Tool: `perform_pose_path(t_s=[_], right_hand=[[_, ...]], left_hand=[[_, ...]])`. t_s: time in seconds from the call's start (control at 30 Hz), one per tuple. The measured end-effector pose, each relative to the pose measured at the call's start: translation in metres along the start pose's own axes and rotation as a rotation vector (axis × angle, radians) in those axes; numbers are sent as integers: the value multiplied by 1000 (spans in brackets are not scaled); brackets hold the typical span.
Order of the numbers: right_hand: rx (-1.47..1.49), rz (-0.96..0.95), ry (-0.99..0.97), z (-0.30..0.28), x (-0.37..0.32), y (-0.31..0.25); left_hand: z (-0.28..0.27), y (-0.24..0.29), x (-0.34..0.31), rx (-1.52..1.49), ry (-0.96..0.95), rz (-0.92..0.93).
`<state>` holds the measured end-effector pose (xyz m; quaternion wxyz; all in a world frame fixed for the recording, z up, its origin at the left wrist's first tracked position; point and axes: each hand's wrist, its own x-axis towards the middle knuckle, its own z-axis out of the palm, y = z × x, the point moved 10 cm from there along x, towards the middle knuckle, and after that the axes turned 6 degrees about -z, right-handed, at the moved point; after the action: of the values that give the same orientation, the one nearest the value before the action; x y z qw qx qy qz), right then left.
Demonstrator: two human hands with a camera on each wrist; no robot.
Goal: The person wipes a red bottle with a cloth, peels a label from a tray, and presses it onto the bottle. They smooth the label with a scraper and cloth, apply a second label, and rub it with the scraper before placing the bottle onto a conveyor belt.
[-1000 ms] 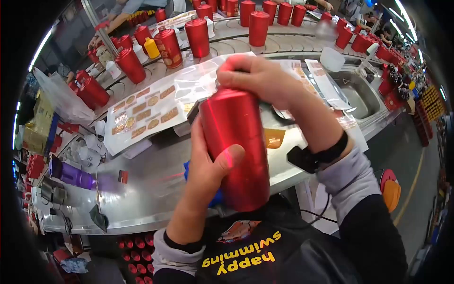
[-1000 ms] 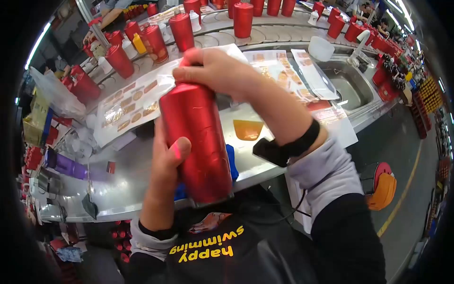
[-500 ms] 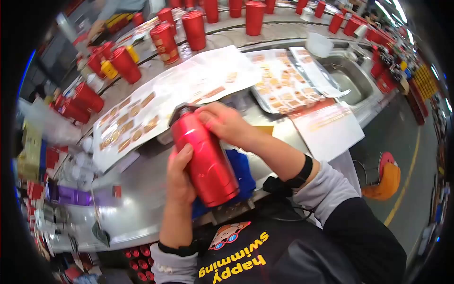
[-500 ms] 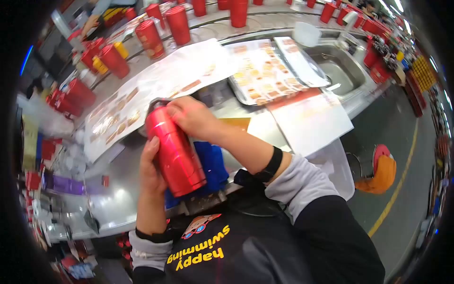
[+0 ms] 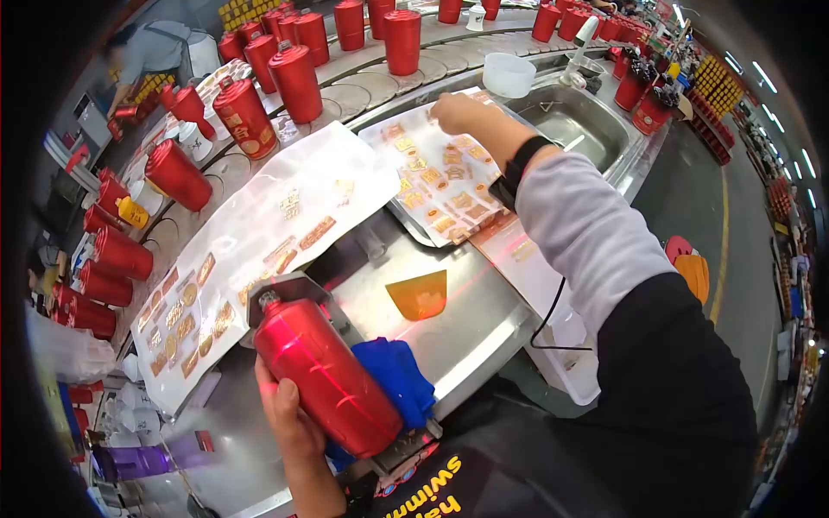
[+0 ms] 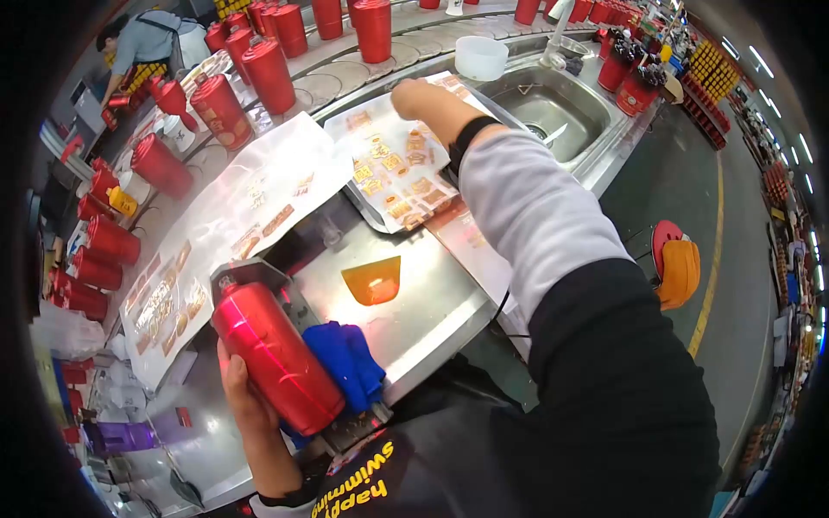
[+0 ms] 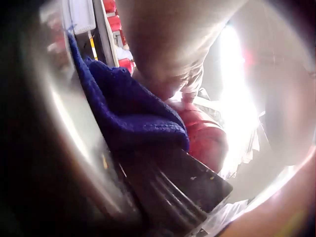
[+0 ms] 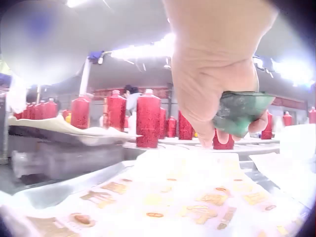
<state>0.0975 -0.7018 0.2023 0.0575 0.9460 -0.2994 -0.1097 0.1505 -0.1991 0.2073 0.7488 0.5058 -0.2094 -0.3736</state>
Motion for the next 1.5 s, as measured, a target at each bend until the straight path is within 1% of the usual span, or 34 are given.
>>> perform_pose_path(t_s=[0.07, 0.1, 0.2, 0.23, 0.33, 0.37, 0.43, 0.47, 0.57, 0.67, 0.77, 0.87, 0.97, 1.07, 1.17, 1.27, 1.37, 1.47, 1.5], right_hand=[[17, 118, 52, 17, 28, 37], [24, 176, 79, 17, 32, 49], [113, 217, 226, 9, 30, 57], [33, 122, 113, 10, 41, 50], [66, 62, 228, 6, 45, 53], [54, 24, 233, 3, 44, 51], [43, 12, 213, 4, 42, 49], [38, 6, 205, 4, 40, 48], [170, 13, 307, 16, 53, 63], [265, 105, 340, 17, 42, 76], [83, 138, 401, 1, 16, 75], [32, 186, 475, -19, -5, 76], [178, 242, 473, -22, -10, 92], [26, 196, 538, -35, -27, 88], [65, 112, 563, -41, -26, 86], [148, 164, 508, -26, -7, 106], [355, 146, 407, -17, 6, 120], [226, 242, 504, -35, -29, 108], [128, 242, 496, -38, -30, 105]], left_hand=[[-5, -2, 0, 21, 38, -9], [-7, -3, 1, 32, 53, -10], [-2, -2, 1, 27, 59, 10], [-1, -1, 5, 20, 57, 14], [-8, -4, 2, 43, 167, -63], [-8, -4, 1, 45, 179, -62], [-9, -3, -1, 48, 202, -53], [-8, -3, -1, 53, 198, -49], [-6, -1, -1, 72, 180, -43], [-4, -1, -1, 85, 162, -36], [2, 2, -1, 78, 164, -20], [4, 2, -3, 72, 150, -10], [3, 1, -4, 74, 130, 1], [6, 4, -5, 87, 129, 14], [11, 7, -6, 116, 92, 31], [10, 5, -6, 156, 48, 66], [9, 5, -6, 163, 40, 75], [12, 6, -7, 168, 37, 74], [13, 6, -7, 167, 38, 72]])
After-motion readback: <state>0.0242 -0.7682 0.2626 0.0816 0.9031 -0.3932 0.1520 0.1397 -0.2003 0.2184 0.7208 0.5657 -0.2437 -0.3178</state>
